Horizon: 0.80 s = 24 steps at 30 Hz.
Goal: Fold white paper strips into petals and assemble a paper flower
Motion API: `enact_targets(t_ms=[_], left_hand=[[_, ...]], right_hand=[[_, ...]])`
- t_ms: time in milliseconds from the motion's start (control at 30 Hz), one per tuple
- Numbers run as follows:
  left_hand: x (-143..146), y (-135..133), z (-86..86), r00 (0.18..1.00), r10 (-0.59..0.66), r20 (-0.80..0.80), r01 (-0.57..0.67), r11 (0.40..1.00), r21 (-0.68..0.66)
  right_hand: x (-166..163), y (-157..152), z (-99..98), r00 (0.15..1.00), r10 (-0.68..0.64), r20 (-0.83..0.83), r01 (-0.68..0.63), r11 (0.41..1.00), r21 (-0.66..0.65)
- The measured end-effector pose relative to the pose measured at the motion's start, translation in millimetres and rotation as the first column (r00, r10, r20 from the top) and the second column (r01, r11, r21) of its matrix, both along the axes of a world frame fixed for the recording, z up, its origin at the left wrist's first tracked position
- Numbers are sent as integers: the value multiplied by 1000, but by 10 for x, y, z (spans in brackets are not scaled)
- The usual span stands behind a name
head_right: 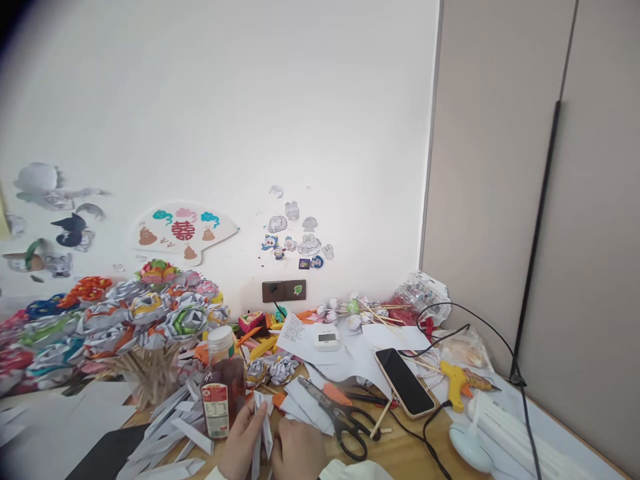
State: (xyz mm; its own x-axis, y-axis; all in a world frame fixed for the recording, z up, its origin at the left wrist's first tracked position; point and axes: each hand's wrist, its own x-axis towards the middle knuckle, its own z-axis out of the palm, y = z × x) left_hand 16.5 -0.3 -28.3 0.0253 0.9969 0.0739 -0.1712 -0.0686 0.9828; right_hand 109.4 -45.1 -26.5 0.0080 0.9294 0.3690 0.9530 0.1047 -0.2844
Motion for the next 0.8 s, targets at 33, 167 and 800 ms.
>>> enact_targets(t_ms=[33,167,800], left_hand=[[0,-1,1,1000,-2,-9,2,1000,-13],[-8,-2,15,998,-3,-64,1,1000,-28],[-20,-56,-9,964,-174,-203,197,975,102]], right_hand=[[-3,2,-12,1000,-5,-26,5,1000,9],[24,5,-22,961,62,-270,-35,994,104],[-89,153,-82,589,342,-732,-204,940,275]])
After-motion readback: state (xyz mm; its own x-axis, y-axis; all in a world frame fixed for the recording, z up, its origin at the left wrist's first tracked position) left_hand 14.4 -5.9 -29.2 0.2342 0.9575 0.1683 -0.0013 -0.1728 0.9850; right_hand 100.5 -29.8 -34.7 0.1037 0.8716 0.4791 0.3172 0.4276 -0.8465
